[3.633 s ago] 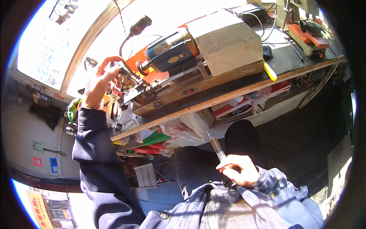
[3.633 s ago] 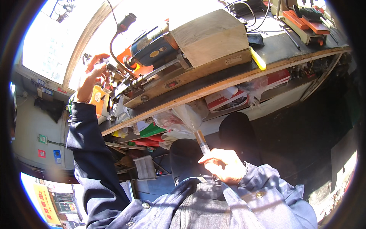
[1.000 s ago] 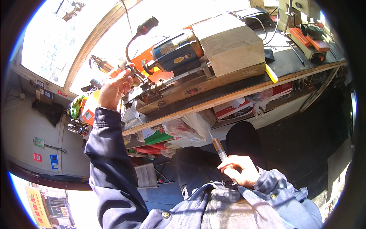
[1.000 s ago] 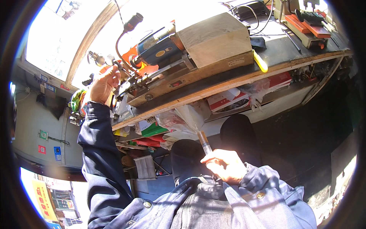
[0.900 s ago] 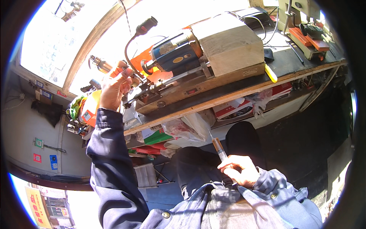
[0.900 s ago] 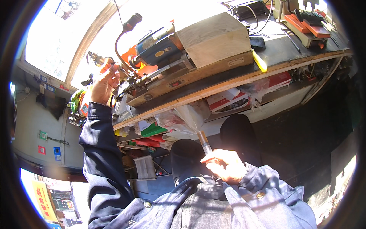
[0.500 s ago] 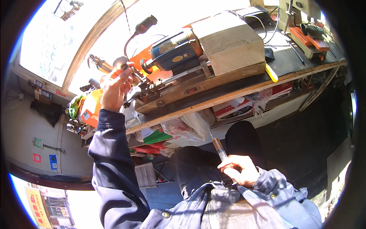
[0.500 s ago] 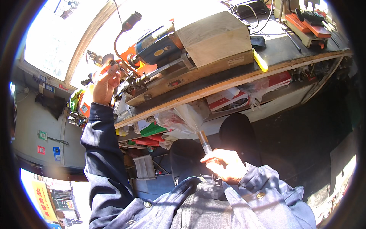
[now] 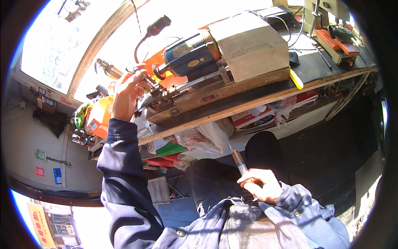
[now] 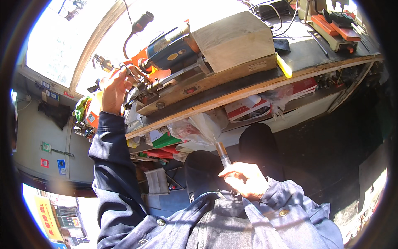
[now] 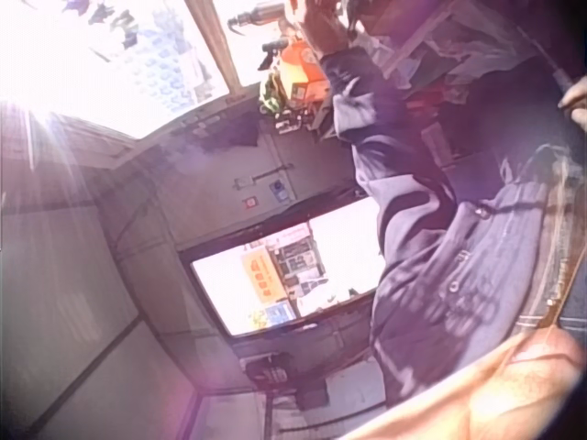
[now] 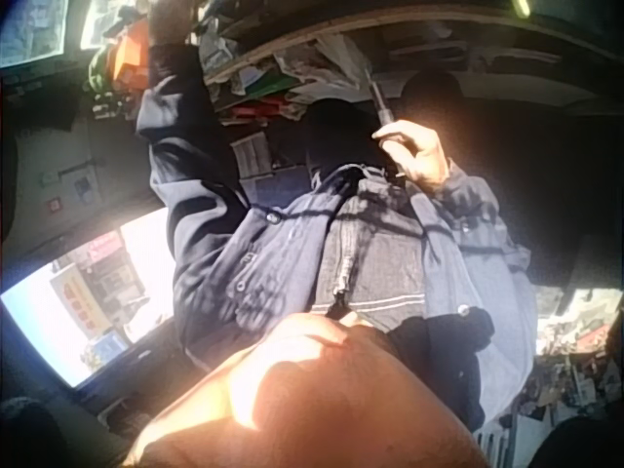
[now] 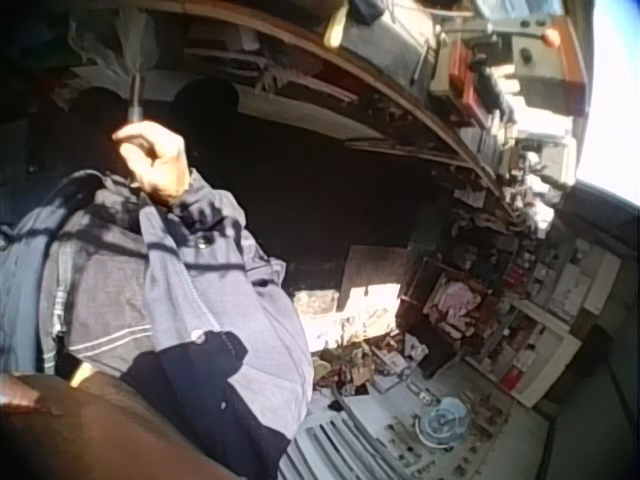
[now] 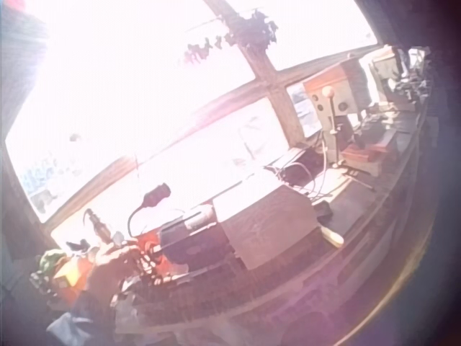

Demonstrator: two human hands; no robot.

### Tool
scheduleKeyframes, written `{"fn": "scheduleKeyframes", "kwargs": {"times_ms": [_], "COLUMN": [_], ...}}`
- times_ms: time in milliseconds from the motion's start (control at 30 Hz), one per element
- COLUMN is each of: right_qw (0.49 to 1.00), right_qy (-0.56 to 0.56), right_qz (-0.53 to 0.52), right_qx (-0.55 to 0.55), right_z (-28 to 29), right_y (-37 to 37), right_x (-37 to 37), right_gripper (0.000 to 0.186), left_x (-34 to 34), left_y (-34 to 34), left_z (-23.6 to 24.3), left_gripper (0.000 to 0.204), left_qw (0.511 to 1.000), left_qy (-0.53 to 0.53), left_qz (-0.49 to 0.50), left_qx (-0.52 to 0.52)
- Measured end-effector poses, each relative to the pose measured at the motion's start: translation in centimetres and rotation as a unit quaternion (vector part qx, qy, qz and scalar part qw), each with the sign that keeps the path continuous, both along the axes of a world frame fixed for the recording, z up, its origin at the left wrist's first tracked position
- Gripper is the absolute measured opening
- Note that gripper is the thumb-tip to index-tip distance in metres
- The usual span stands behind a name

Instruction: The person uses a bench grinder to smooth a small metal part, repeatedly applying a liquid from a syringe to the grinding wheel and the part. The person then wipes the part with a cloth and places it on the workbench.

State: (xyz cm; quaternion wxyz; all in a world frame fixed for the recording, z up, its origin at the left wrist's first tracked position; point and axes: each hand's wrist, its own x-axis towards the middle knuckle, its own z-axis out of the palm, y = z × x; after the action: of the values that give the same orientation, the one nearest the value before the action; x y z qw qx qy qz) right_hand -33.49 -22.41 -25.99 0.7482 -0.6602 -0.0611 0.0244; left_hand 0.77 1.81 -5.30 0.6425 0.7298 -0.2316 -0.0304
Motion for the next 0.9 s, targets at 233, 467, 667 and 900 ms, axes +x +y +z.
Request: {"fn": "scheduleKeyframes", "kwargs": {"times_ms": [233,467,667,900], "right_qw": [1.0,1.0,1.0,1.0], "right_qy": [0.001,0.003,0.011,-0.007], "right_qz": [0.003,-0.007,0.0,-0.006], "right_qx": [0.01,0.012,0.003,0.005], "right_z": [0.0,0.1,0.1,0.0], "right_y": [0.1,0.1,0.0,0.2], "right_x": [0.0,-0.1,0.0,0.0], "right_gripper": [0.018,0.018,0.018,0.018], "left_x": [0.5,1.1,0.9,0.7], "left_y": [0.1,0.2,0.8,0.7], "left_z": [0.0,-0.8,-0.5,-0.3], "left_gripper": [0.022,0.03,0.025,0.025], "left_qw": [0.999,0.998,0.999,0.999], "left_qy": [-0.017,-0.055,-0.006,-0.037], "left_qz": [-0.025,0.015,-0.021,-0.009], "left_qx": [-0.031,0.011,-0.041,-0.006]}}
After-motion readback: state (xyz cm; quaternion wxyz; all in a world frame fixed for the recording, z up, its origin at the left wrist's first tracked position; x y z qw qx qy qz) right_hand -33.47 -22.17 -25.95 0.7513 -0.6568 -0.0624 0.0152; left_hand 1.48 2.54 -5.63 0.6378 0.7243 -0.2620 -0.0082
